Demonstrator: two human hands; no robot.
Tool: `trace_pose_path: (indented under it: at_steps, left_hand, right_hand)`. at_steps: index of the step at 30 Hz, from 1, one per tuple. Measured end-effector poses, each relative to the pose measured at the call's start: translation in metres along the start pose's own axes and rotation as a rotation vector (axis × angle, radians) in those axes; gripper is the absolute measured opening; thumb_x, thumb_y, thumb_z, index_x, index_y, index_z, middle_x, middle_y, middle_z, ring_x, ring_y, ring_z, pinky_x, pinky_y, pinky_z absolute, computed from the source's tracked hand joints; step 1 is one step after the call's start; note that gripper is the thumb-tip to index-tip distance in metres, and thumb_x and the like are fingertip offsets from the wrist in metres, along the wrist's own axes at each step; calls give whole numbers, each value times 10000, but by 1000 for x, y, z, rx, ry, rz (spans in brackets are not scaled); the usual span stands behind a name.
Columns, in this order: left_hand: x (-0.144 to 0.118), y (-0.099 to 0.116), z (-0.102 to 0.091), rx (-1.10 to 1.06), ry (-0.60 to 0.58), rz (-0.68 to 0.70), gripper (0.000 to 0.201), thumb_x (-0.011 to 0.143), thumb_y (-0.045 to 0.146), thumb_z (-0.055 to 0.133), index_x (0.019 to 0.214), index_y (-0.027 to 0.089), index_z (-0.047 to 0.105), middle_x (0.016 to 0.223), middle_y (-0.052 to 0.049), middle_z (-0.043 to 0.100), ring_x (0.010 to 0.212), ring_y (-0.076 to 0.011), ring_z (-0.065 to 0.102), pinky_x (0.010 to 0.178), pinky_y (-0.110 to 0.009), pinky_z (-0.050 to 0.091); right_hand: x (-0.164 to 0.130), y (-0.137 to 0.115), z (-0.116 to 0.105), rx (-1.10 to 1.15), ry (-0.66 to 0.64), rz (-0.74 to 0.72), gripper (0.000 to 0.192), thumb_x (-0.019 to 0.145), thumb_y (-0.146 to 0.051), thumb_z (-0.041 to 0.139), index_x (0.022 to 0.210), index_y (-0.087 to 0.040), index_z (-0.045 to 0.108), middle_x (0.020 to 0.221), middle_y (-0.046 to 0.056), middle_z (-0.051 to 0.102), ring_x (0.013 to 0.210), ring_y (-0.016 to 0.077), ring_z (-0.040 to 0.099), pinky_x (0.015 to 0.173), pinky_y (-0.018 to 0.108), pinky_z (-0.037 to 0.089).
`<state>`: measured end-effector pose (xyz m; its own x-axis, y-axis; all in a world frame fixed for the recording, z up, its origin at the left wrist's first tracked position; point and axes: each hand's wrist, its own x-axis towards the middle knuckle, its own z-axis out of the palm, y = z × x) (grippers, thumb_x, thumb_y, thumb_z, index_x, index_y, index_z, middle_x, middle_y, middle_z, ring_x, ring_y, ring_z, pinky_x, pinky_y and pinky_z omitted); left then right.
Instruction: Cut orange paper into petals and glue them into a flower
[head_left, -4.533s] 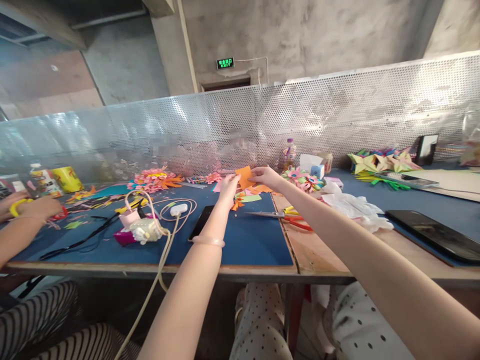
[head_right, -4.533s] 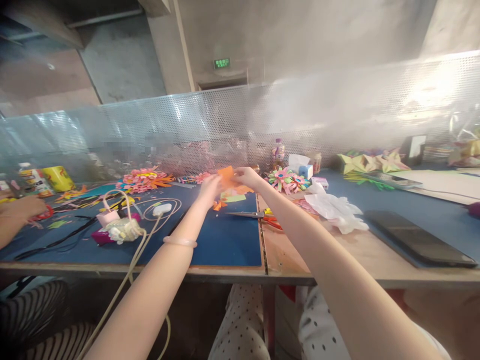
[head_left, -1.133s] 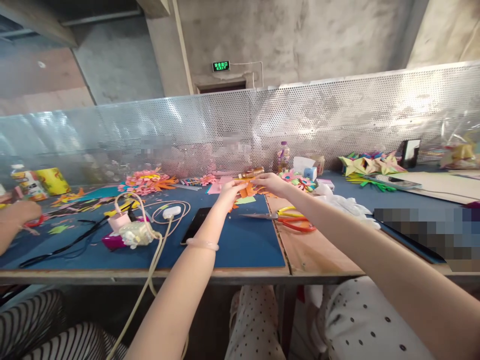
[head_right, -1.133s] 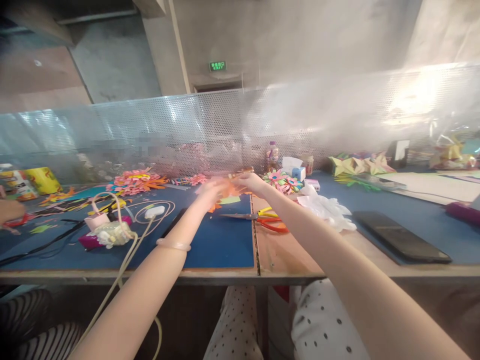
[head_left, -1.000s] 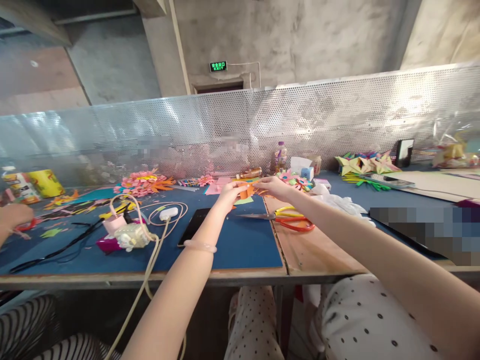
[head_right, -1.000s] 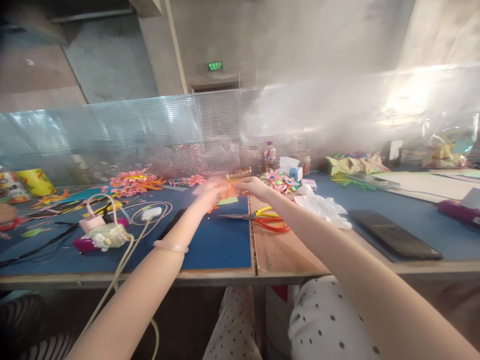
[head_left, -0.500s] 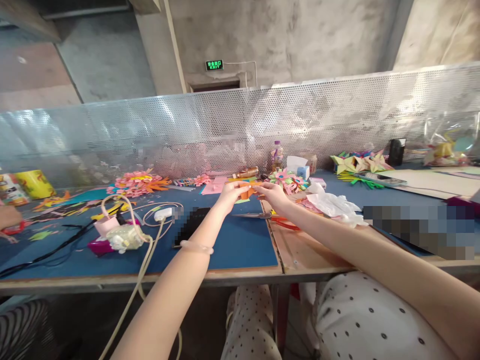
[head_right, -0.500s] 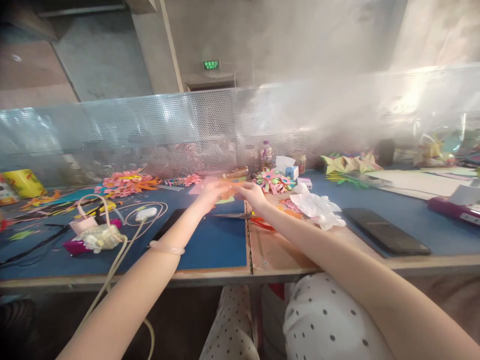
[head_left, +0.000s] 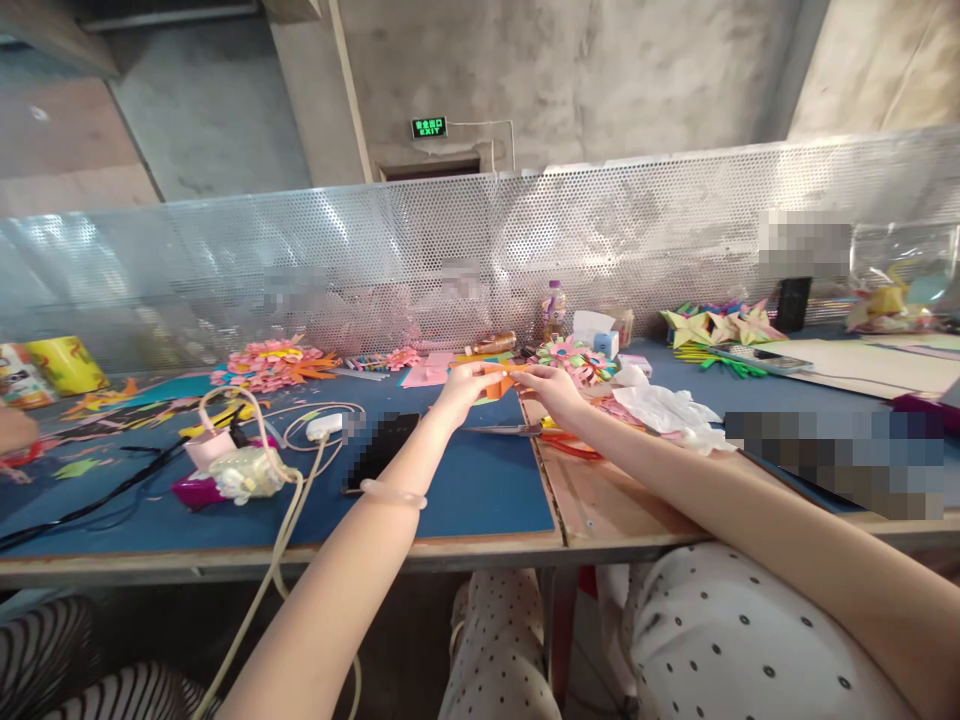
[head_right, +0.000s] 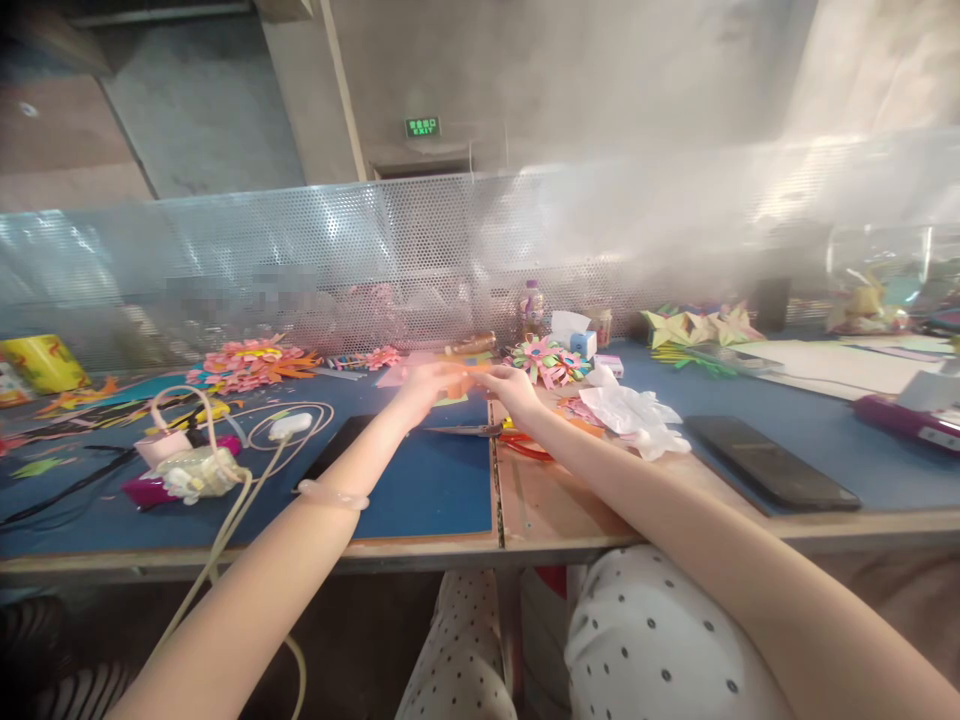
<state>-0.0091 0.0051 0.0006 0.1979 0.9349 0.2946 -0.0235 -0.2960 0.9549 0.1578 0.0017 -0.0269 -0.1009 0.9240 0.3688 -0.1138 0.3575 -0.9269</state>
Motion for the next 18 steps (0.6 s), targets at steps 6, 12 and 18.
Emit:
trace_pose_path:
  at_steps: [6, 12, 18]
  left_hand:
    - [-2, 3, 2, 14, 3, -9, 243, 648, 244, 751, 861, 136, 705, 860, -75, 722, 779, -173, 650, 762, -333, 499]
    - [-1, 2, 2, 32, 9, -4, 236, 656, 257, 744, 859, 143, 709, 886, -79, 722, 791, -176, 650, 757, -328, 498]
    - [2, -2, 0, 32, -2, 5, 244, 664, 269, 740, 874, 148, 715, 894, -79, 722, 792, -175, 652, 752, -323, 500]
  right_hand:
    - [-2, -3, -1, 16, -6, 9, 321, 684, -435, 727, 817, -143, 718, 861, 89, 691, 777, 157, 633, 702, 260, 497]
    - [-3, -4, 0, 26, 4, 16, 314, 675, -438, 733, 811, -155, 718, 847, 78, 696, 773, 154, 640, 697, 253, 498]
    - [-3, -4, -1, 19, -8, 15, 311, 681, -435, 730, 812, -154, 716, 854, 83, 699, 784, 159, 642, 702, 257, 497]
